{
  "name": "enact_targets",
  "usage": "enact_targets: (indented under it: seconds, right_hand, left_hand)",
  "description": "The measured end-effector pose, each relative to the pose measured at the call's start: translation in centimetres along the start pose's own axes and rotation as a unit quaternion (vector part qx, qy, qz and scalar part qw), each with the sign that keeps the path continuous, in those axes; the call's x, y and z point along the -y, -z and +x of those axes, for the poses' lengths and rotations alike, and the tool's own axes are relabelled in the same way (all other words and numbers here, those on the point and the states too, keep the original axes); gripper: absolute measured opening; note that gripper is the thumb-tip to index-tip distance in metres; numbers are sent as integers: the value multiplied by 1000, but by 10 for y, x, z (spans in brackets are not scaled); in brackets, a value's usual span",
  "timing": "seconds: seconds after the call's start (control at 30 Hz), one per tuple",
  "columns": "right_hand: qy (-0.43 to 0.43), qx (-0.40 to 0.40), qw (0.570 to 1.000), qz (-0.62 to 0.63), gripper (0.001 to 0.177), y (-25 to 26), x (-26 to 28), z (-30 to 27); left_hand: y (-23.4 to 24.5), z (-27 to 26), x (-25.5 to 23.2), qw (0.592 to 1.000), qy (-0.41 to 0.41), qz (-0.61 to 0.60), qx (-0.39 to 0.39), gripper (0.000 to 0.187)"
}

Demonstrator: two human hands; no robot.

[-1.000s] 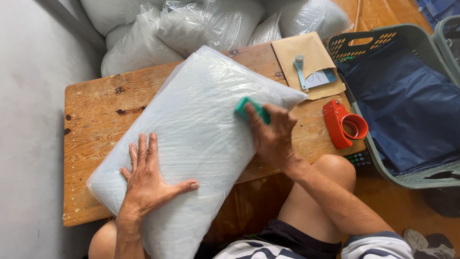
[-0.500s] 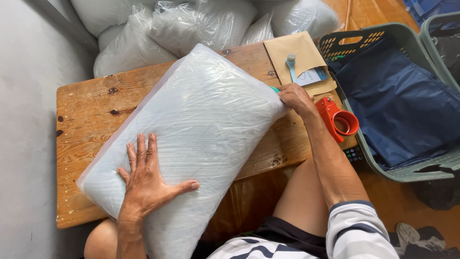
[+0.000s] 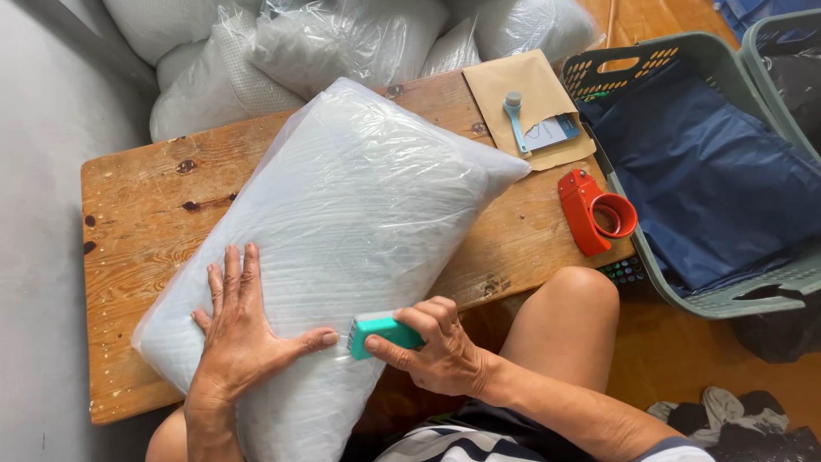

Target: Cleaning a pillow with a small brush and then packing it into a blue fabric bag.

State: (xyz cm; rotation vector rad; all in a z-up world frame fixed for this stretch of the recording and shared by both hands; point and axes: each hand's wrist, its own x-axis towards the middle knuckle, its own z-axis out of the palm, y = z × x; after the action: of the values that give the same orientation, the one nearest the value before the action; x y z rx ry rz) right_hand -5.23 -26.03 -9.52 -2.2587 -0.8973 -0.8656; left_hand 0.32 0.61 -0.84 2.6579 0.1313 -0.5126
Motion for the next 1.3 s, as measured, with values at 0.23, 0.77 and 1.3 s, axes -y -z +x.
enact_targets:
  seconds: [0.23,0.77,1.3]
  right_hand:
    - [-180,-126,958,-184,56,-3,-133,13]
    - [-598,-313,673,303,66,-16,-51,37]
    - [-230,-85,953,-180,60,-1,-159,4]
  left_hand:
    - [-5,6,7,1000,-11,3,-10,159]
    - [-2,5,3,1000,-3,-4,-13,157]
    - [-8,0,6,999,-10,5,-36,157]
